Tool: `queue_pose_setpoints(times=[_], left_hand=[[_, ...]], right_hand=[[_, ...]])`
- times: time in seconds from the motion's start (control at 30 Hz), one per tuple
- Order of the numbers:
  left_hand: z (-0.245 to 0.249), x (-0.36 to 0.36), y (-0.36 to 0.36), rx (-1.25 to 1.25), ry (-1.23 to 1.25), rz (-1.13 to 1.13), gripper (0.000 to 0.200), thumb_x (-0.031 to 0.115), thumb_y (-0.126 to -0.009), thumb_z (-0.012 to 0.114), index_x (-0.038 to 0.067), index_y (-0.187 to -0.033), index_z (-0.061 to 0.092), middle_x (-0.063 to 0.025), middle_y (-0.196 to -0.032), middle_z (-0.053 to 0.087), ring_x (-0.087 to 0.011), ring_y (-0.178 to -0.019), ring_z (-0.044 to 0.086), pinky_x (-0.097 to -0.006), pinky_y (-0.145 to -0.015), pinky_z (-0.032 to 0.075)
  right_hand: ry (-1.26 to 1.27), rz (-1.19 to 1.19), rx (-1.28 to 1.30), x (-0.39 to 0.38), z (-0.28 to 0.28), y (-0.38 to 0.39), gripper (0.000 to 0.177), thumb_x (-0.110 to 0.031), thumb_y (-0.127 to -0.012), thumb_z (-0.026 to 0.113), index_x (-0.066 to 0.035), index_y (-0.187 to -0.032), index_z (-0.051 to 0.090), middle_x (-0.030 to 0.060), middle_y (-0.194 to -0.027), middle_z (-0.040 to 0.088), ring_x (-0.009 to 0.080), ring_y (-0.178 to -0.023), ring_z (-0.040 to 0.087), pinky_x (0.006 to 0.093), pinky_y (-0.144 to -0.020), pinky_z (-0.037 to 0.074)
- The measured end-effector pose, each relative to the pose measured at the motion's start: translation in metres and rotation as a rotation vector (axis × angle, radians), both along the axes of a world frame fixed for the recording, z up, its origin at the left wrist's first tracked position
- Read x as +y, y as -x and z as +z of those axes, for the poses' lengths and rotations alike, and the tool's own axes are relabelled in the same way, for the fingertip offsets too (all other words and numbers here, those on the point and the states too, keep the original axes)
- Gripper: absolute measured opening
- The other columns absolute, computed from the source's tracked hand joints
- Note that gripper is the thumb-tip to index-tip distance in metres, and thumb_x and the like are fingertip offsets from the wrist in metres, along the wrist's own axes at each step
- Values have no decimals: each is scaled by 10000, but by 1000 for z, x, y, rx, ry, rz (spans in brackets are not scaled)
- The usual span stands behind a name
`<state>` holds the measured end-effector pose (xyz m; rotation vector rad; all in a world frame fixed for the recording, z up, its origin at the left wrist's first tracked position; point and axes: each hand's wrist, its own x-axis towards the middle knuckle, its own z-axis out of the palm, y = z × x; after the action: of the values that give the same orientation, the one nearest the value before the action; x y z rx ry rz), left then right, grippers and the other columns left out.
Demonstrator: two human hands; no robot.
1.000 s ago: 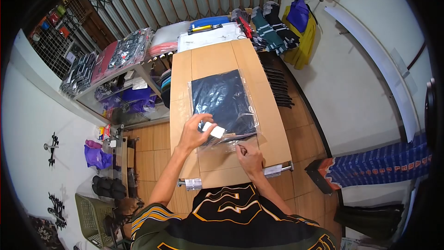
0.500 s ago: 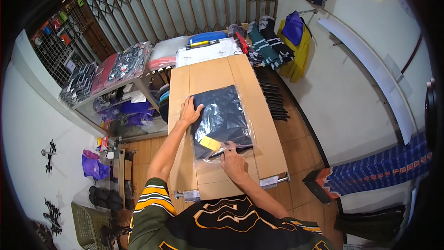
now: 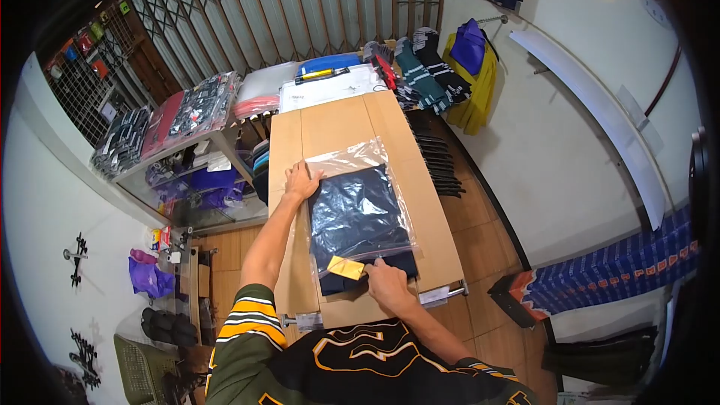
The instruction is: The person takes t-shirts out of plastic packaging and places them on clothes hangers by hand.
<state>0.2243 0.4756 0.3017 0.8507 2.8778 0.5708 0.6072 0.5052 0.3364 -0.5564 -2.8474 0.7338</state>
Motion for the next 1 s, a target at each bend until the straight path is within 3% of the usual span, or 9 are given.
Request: queue_pose_setpoints(times=[0.1,0.23,0.37,0.43,0.53,0.7,0.87,0.97,1.0], left_hand=[[-5,-4,4,32,-58,-46,792,489,-866,666,22,-1445,395,-189,-1416,477,-435,-1311,391,-558,-1052,400],[-17,-5,2,111,-124,83,731,359,-846,721,24,-1420,419,-232,-1381,491,-436,-1296,410,-542,-1055,397],[-18,-4,2,67,-251,95,712,238,-810,759,11,-1397,427,-271,-1359,493,-429,-1265,453,-527,-1047,403],[-18,-3,2,37,-299,111,717,221,-802,765,8,-1395,425,-269,-1359,494,-425,-1249,472,-510,-1046,410],[-20,1,8,67,-404,292,652,243,-791,767,17,-1343,503,-241,-1271,586,-400,-1172,560,-461,-1009,455],[-22,0,32,-139,-278,359,383,265,-827,720,27,-1120,655,-221,-1044,701,-378,-1010,673,-443,-912,516],[-19,9,30,-46,-300,405,207,201,-891,615,11,-947,675,-225,-1051,701,-376,-1021,671,-448,-905,519],[-34,12,48,-42,-461,493,212,207,-900,627,5,-903,692,-228,-956,711,-374,-968,684,-444,-883,521],[-33,10,54,-182,-481,455,217,211,-907,637,2,-905,696,-211,-900,710,-342,-889,693,-431,-807,534]], right_hand=[[182,149,-198,-6,38,-25,339,-294,-867,692,-51,-1102,669,156,-1019,633,369,-945,673,479,-773,537],[321,101,-89,-9,61,-44,505,-380,-838,749,-60,-1212,637,155,-1107,634,378,-955,668,466,-819,535],[388,-70,-7,-16,46,-41,484,-367,-837,750,-72,-1206,643,147,-1126,639,359,-1046,636,432,-882,510],[203,-38,228,-17,16,-36,490,-315,-813,762,-60,-1211,631,144,-1178,599,338,-1161,566,446,-916,477],[86,-83,239,-22,5,-36,488,-266,-803,757,-63,-1226,623,158,-1268,555,334,-1275,453,466,-996,391],[14,-98,300,-27,-7,-36,478,-228,-795,727,-67,-1232,618,173,-1326,521,342,-1317,407,540,-1058,281],[-19,-132,275,-30,-7,-34,571,-214,-761,708,-66,-1295,574,189,-1357,486,377,-1340,371,616,-1093,206],[-41,-131,227,-31,-11,-33,641,-301,-801,684,-63,-1375,526,233,-1454,412,441,-1401,290,668,-1104,156],[-72,-132,208,-32,-13,-33,669,-351,-821,678,-65,-1402,511,246,-1493,381,458,-1421,262,686,-1107,136]])
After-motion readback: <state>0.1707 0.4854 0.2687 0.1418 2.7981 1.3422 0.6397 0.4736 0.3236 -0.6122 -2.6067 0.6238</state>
